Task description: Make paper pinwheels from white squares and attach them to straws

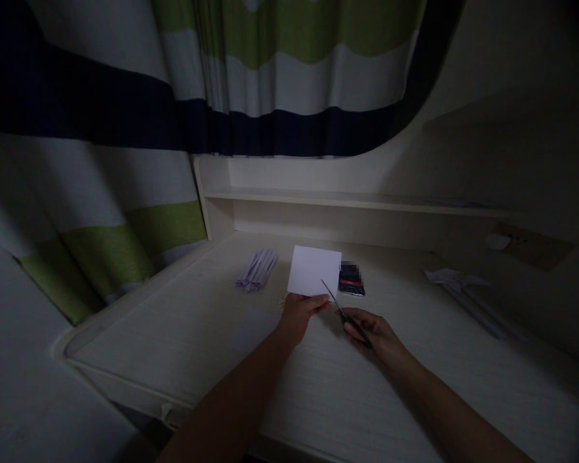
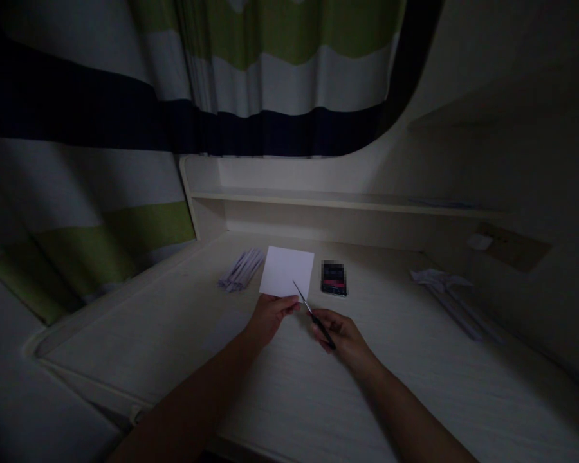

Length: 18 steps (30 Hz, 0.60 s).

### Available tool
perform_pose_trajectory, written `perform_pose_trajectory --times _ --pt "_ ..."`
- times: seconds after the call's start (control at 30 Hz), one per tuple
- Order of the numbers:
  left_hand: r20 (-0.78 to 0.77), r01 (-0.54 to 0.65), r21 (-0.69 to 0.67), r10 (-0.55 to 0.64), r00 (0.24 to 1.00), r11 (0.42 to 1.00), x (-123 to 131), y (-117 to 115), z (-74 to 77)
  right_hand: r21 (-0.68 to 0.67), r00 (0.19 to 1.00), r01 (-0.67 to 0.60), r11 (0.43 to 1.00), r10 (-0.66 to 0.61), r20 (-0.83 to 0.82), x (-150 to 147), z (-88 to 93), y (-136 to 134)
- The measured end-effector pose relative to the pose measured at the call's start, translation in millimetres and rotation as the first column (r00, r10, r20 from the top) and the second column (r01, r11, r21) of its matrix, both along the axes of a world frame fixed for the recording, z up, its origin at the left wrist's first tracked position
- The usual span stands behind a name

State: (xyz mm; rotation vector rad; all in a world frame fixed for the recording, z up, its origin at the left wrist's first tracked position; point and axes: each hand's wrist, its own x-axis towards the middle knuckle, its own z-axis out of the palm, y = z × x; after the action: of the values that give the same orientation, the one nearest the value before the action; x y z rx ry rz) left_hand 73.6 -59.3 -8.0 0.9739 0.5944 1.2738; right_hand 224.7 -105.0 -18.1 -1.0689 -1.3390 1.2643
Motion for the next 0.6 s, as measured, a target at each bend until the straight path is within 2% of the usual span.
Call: perform_pose_trajectory --times 0.17,0.4,0.6 --pt "-0.001 -0.006 0.012 0.006 1.000 1.000 0.9 1.9 -2.7 0.005 1.000 0.010 1.000 -0.010 -0.005 1.0 -3.8 1.9" --pt "0.071 0.006 -0.032 -0.003 0.997 0.999 0.6 0.6 0.8 0.009 1.000 -0.011 1.000 0.011 0.001 -0.2 1.1 -0.2" --pt "0.017 0.007 -0.009 -0.006 1.000 1.000 0.9 1.0 -0.6 0.024 1.000 -0.003 1.000 0.003 0.011 -1.3 1.2 0.0"
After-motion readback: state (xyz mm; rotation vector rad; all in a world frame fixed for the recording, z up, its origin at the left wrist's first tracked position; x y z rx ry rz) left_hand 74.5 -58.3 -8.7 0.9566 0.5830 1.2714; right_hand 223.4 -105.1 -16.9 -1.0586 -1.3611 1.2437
